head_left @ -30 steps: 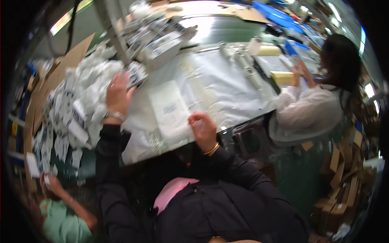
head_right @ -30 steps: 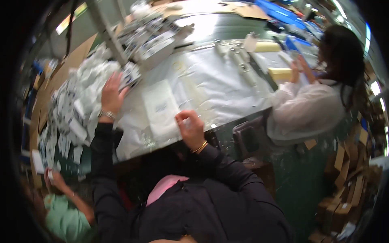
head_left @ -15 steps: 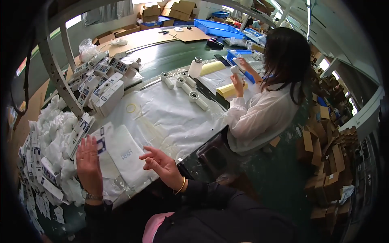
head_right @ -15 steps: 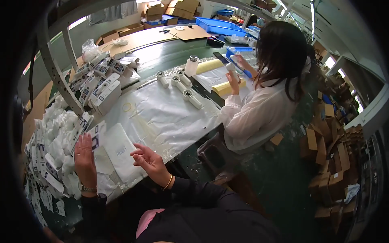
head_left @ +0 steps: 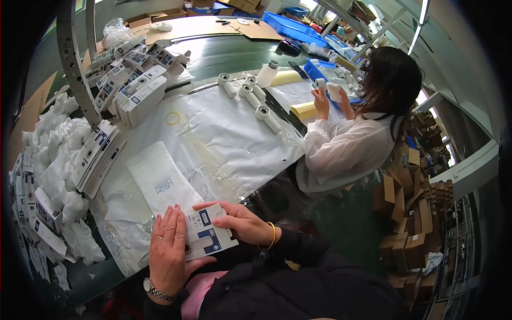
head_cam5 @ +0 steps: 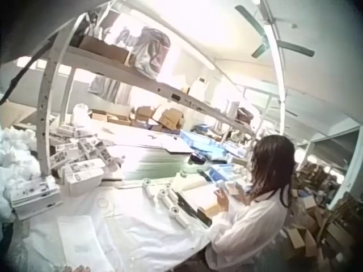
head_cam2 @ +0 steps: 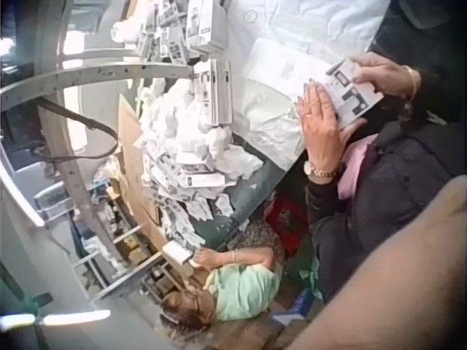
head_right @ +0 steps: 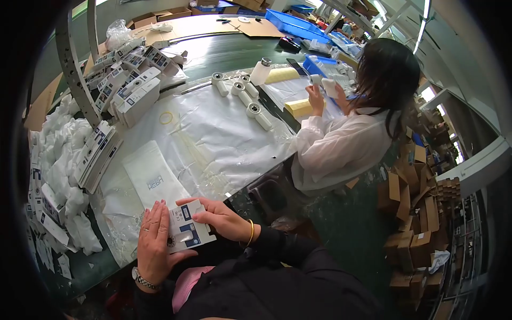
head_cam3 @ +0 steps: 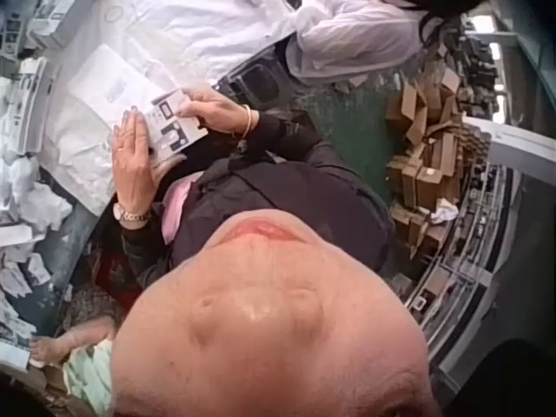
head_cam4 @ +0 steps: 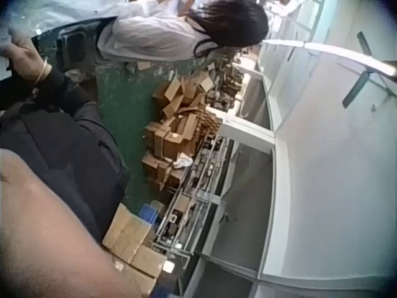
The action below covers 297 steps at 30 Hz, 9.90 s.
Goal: The person places a white plastic component into a plastic bag, seals the bag by hand, and then folds a cardboard box to insert the bagged component inside.
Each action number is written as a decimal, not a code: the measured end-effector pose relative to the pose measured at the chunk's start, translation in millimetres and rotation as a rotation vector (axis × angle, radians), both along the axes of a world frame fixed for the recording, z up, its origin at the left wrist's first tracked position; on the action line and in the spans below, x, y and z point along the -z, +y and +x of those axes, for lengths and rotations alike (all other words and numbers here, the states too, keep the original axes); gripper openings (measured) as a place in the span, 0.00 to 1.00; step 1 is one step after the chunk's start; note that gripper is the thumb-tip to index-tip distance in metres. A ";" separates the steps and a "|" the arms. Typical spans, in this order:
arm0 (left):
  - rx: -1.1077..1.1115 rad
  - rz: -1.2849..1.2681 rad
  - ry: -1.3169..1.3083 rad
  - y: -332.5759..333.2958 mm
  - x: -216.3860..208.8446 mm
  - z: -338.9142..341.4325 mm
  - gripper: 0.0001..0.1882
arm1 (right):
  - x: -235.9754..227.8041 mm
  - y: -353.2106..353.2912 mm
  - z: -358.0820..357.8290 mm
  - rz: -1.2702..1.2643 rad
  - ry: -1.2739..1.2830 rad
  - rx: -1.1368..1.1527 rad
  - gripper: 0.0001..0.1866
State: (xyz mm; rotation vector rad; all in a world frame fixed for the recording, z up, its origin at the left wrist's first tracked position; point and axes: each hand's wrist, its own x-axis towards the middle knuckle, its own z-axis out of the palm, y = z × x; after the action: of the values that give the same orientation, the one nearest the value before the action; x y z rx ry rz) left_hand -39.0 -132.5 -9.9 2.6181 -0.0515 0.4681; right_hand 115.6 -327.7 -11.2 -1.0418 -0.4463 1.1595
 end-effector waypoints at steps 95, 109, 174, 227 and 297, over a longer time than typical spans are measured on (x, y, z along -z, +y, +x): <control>-0.342 -0.089 -0.603 -63.4 13.6 -1.0 0.37 | -10.0 -6.9 -55.4 0.304 -1.216 0.415 0.19; 0.028 0.084 -0.485 -30.1 6.0 -20.7 0.28 | -39.0 -31.0 -44.3 -0.056 -0.771 -0.069 0.14; -0.666 0.594 -0.188 250.7 30.0 85.8 0.28 | 86.6 39.6 62.0 -0.062 -1.012 0.677 0.07; 0.032 0.024 -0.109 -46.1 -3.4 -25.2 0.46 | -15.6 -36.8 19.9 0.041 -0.920 -0.143 0.14; -0.062 -0.123 -0.391 -60.7 3.7 -9.7 0.39 | -16.9 -7.9 -44.1 0.320 -0.488 0.246 0.09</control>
State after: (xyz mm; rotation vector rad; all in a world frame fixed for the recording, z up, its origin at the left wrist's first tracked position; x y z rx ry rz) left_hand -48.7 -193.2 -13.6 2.3784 -0.0671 0.9674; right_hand 71.5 -335.6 5.7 -1.0573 -0.8331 0.5827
